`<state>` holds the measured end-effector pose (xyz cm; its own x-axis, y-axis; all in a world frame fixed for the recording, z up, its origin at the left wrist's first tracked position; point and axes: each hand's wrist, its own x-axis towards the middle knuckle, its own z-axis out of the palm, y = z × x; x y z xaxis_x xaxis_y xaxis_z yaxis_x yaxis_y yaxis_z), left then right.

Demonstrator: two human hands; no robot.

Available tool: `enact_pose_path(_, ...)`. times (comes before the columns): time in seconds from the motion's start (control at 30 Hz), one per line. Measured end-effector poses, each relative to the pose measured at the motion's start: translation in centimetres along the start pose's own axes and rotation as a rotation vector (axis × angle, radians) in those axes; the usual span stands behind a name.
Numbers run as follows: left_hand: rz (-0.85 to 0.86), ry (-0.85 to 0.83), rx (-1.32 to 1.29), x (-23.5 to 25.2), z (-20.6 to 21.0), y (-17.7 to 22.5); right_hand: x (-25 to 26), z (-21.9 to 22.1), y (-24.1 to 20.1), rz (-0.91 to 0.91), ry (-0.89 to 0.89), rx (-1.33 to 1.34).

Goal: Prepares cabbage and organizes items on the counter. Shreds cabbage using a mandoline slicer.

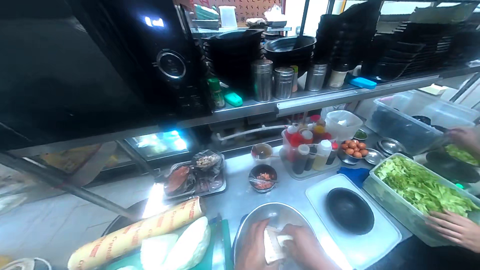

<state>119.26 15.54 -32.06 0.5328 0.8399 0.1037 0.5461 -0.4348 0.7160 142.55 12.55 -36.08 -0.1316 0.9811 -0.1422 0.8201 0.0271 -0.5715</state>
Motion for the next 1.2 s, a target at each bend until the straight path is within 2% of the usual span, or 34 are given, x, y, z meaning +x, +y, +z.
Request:
enact_pose_path(0.07,0.016,-0.011,-0.011,-0.2,-0.2,-0.6,-0.3,-0.4,-1.7,0.001,0.043,-0.005)
enact_pose_path(0.23,0.026,-0.051,-0.014,0.0,-0.8,-1.5,0.3,3.2,1.7,0.295,-0.090,-0.039)
enact_pose_path(0.33,0.045,-0.060,-0.031,0.0,-1.2,-2.1,-0.1,0.6,-2.7,0.223,0.023,-0.011)
enact_pose_path(0.4,0.066,-0.086,-0.041,-0.1,-1.5,-2.7,-0.5,0.4,-4.3,0.180,0.061,-0.012)
enact_pose_path(0.53,0.121,-0.101,-0.064,0.0,-1.9,-4.2,-0.3,4.8,1.1,0.368,-0.077,-0.069)
enact_pose_path(0.57,0.131,-0.100,-0.072,0.1,-2.1,-4.6,-0.3,5.0,1.3,0.399,-0.066,-0.047)
enact_pose_path(0.63,0.139,-0.101,-0.100,0.2,-2.4,-5.3,-0.1,3.6,-1.4,0.384,0.020,-0.011)
enact_pose_path(0.73,0.156,-0.134,-0.137,0.8,-2.4,-5.3,0.0,0.9,-6.2,0.266,0.131,0.011)
enact_pose_path(0.8,0.175,-0.157,-0.115,1.9,-2.3,-4.9,0.3,1.3,-5.6,0.278,0.130,-0.041)
enact_pose_path(0.93,0.191,-0.245,-0.138,2.8,-2.4,-3.9,-0.4,5.1,0.0,0.437,0.022,-0.062)
enact_pose_path(1.0,0.194,-0.252,-0.166,3.1,-2.5,-3.8,-0.3,4.0,-1.6,0.425,0.114,-0.012)
enact_pose_path(1.1,0.185,-0.255,-0.170,2.8,-2.2,-4.2,-0.9,1.3,-5.6,0.308,0.266,0.096)
enact_pose_path(1.2,0.198,-0.245,-0.189,2.9,-2.3,-4.5,-0.8,2.6,-3.9,0.304,0.207,0.037)
